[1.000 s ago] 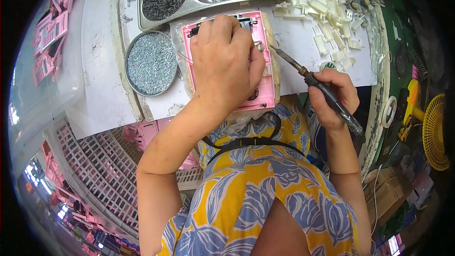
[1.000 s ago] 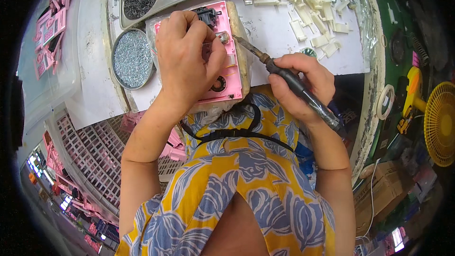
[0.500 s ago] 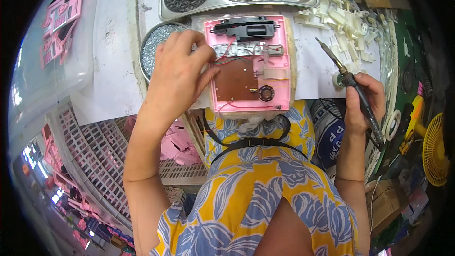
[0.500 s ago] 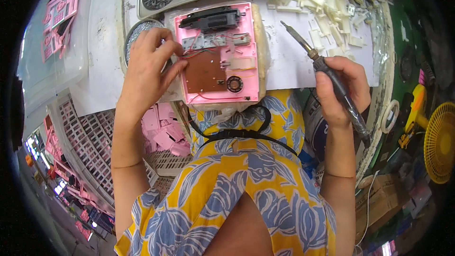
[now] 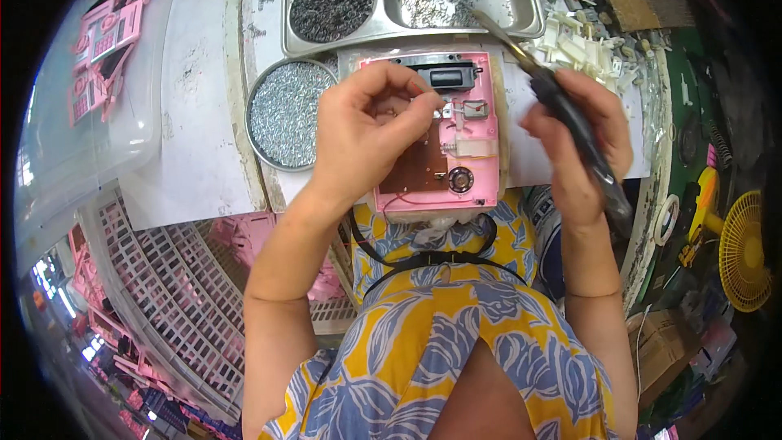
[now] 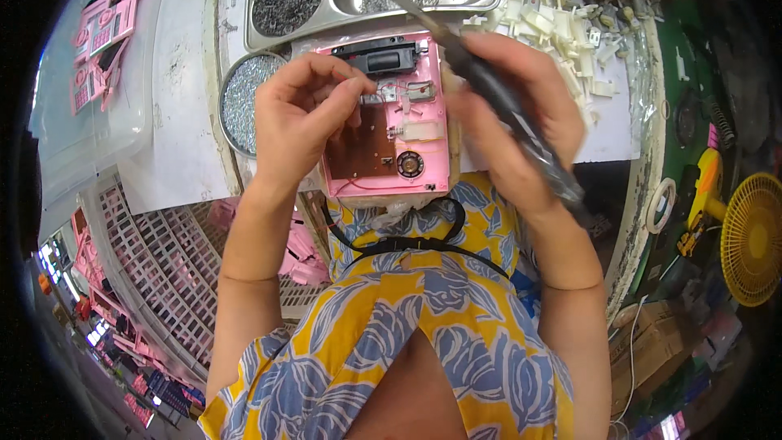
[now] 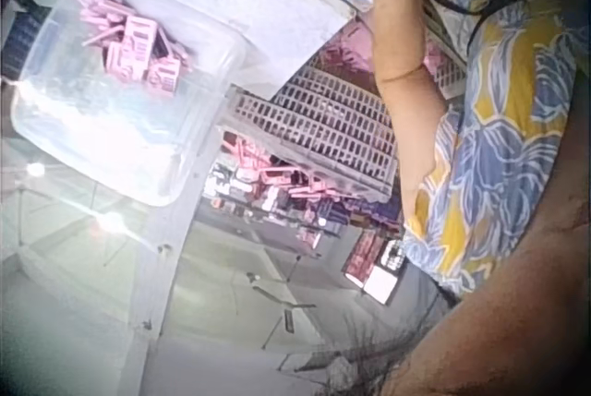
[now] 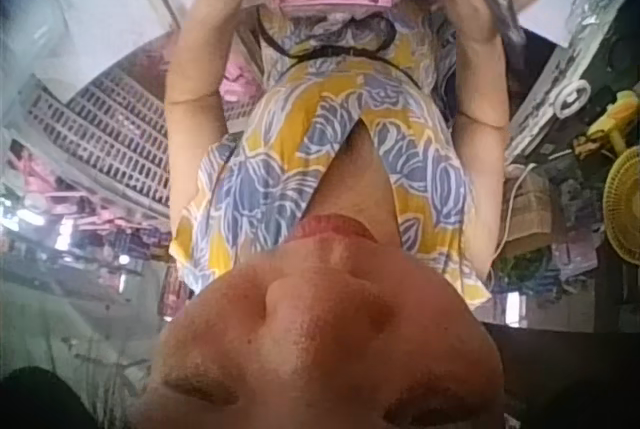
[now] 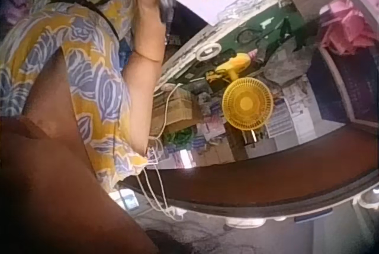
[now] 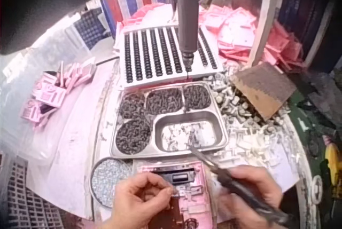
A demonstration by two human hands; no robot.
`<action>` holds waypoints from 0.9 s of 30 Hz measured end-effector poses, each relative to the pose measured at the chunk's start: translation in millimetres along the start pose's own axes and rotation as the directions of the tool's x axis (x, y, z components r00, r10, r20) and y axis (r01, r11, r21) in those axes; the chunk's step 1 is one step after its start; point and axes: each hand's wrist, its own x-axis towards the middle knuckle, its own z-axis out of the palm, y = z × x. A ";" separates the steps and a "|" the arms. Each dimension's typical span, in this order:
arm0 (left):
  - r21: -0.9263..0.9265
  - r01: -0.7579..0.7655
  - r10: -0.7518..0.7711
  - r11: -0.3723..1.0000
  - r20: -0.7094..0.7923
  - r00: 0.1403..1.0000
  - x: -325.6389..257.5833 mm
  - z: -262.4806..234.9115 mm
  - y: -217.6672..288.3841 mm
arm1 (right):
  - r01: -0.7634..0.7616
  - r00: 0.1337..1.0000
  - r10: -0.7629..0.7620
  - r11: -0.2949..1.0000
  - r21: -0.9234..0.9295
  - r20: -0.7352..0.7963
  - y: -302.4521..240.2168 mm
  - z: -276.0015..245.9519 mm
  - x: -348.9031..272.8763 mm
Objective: Soldering internal components and assembling the plastic housing of small pink electronic toy devices at a factory workstation.
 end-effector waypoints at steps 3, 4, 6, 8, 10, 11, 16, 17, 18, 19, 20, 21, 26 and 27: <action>-0.132 -0.043 0.037 0.990 -0.046 0.998 -2.7 8.5 -4.4 | 0.021 0.994 -0.026 0.999 0.042 0.111 -2.0 25.9 21.2; -0.137 -0.070 0.062 0.988 -0.066 0.996 -4.1 8.9 -7.8 | 0.034 0.988 -0.033 0.999 0.000 0.148 -2.3 30.5 27.1; -0.132 -0.068 0.060 0.989 -0.064 0.996 -7.4 8.4 -8.8 | -0.005 0.989 -0.008 0.996 0.086 0.150 1.3 43.1 32.6; -0.126 -0.069 0.064 0.990 -0.045 0.997 -8.7 7.1 -8.8 | 0.039 0.985 -0.039 0.999 0.006 0.169 2.0 48.0 37.8; -0.119 -0.075 0.074 0.990 -0.013 0.997 -9.4 5.2 -9.8 | 0.052 0.983 -0.048 0.998 -0.020 0.177 2.6 51.9 39.2; -0.123 -0.089 0.088 0.988 -0.011 0.996 -9.3 5.2 -11.5 | 0.044 0.984 -0.041 0.999 -0.008 0.173 3.6 53.5 38.7; -0.152 -0.100 0.103 0.983 0.007 0.995 -10.5 3.8 -17.3 | 0.025 0.990 -0.018 0.999 -0.046 0.142 4.2 53.9 31.6; -0.154 -0.071 0.075 0.985 0.018 0.997 -10.8 2.9 -16.0 | 0.036 0.992 -0.029 0.998 -0.054 0.127 4.3 53.5 29.6; -0.154 -0.041 0.045 0.987 0.024 0.999 -12.0 1.1 -14.6 | 0.046 0.993 -0.039 0.997 -0.058 0.115 5.8 54.0 27.2; -0.154 -0.010 0.015 0.988 0.031 0.999 -12.8 -0.1 -13.4 | 0.078 0.992 -0.067 0.992 -0.104 0.109 7.9 54.6 24.6; -0.164 0.008 -0.004 0.986 0.026 1.000 -12.9 -0.6 -13.2 | 0.110 0.990 -0.095 0.983 -0.150 0.103 10.3 55.0 22.1; -0.176 0.030 -0.026 0.984 0.025 0.999 -12.6 -0.9 -13.2 | 0.137 0.988 -0.120 0.971 -0.197 0.098 11.1 55.2 19.8; 0.042 -0.043 0.043 0.998 0.002 0.999 0.4 -7.4 -6.2 | 0.462 0.887 -0.408 0.790 -0.403 0.217 20.4 44.7 8.3; 0.203 -0.155 0.155 0.967 0.013 0.988 7.1 -8.6 -10.2 | 0.436 0.899 -0.382 0.816 -0.378 0.212 20.4 43.1 2.8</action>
